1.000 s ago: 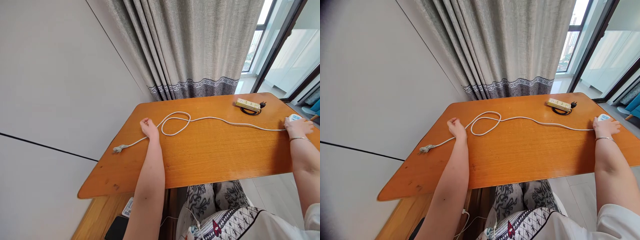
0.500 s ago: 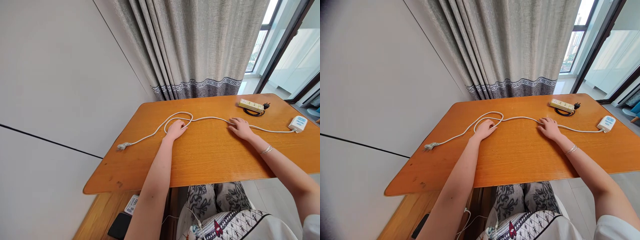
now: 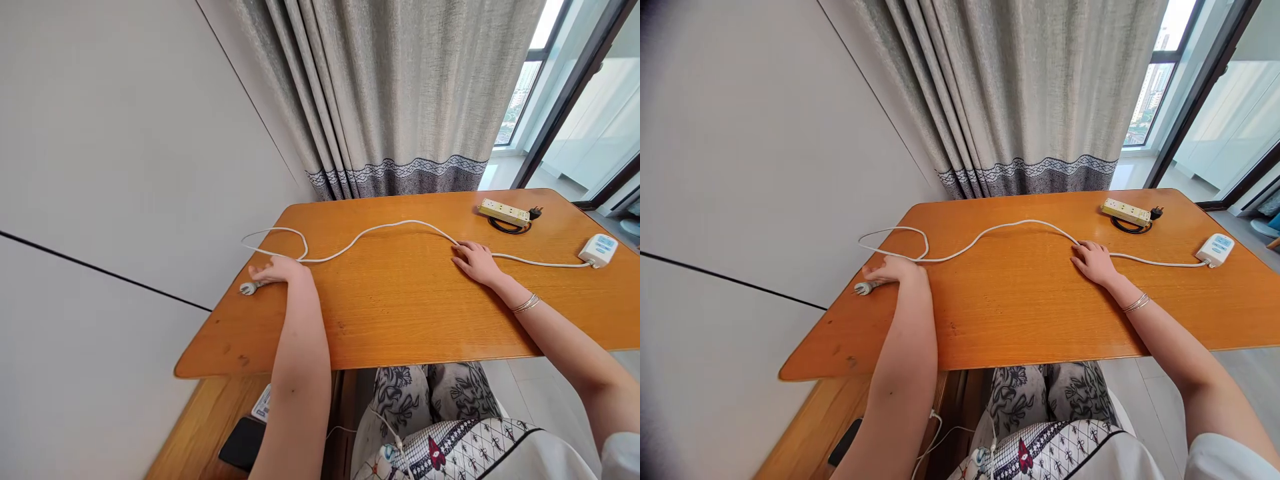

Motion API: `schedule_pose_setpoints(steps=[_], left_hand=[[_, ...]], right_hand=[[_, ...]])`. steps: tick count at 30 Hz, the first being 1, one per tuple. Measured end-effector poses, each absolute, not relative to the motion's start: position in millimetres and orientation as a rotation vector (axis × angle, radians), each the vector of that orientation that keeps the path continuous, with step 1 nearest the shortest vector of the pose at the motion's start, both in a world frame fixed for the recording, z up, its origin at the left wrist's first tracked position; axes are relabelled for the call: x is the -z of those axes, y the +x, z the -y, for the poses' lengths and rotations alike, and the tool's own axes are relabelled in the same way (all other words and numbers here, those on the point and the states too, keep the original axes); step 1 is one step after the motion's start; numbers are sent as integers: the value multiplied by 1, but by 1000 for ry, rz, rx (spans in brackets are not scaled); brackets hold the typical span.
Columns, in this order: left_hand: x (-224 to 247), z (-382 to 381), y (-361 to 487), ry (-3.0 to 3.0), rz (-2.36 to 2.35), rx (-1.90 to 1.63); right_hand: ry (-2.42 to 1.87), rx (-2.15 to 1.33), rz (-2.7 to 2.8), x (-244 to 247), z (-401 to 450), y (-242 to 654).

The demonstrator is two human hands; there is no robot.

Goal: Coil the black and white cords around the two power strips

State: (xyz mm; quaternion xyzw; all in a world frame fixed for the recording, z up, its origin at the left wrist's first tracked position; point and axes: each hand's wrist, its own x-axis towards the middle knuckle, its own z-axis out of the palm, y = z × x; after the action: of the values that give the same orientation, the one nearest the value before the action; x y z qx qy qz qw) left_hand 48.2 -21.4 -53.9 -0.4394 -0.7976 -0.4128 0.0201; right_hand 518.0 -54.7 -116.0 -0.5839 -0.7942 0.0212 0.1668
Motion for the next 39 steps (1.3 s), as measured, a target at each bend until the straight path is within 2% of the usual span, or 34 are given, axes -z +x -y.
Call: schedule_pose_setpoints(steps=[4, 7, 10, 12, 14, 19, 24, 29, 34, 39], left_hand=[[57, 26, 76, -1084, 2427, 1356], [65, 19, 102, -1525, 2305, 1277], [81, 11, 119, -2167, 2167, 906], [92, 7, 121, -2304, 2230, 703], [98, 5, 117, -2290, 2329, 629], [91, 4, 103, -2155, 2410, 701], [67, 16, 86, -1578, 2619, 911], [51, 31, 76, -1441, 2514, 967], [50, 29, 107, -1777, 2302, 901], [57, 30, 151, -2371, 2078, 499]], right_hand=[[-1627, -20, 2251, 117, 56, 517], [-1609, 3, 2231, 116, 56, 518], [-1615, -16, 2187, 115, 58, 518], [-1608, -59, 2152, 113, 59, 519], [-1596, -107, 2123, 112, 59, 519], [-1578, -164, 2011, 111, 57, 522], [-1538, -258, 1890, 114, 54, 525], [-1552, -122, 1903, 115, 55, 521], [-1448, -249, 2084, 112, 55, 521], [-1454, -397, 2215, 112, 56, 519]])
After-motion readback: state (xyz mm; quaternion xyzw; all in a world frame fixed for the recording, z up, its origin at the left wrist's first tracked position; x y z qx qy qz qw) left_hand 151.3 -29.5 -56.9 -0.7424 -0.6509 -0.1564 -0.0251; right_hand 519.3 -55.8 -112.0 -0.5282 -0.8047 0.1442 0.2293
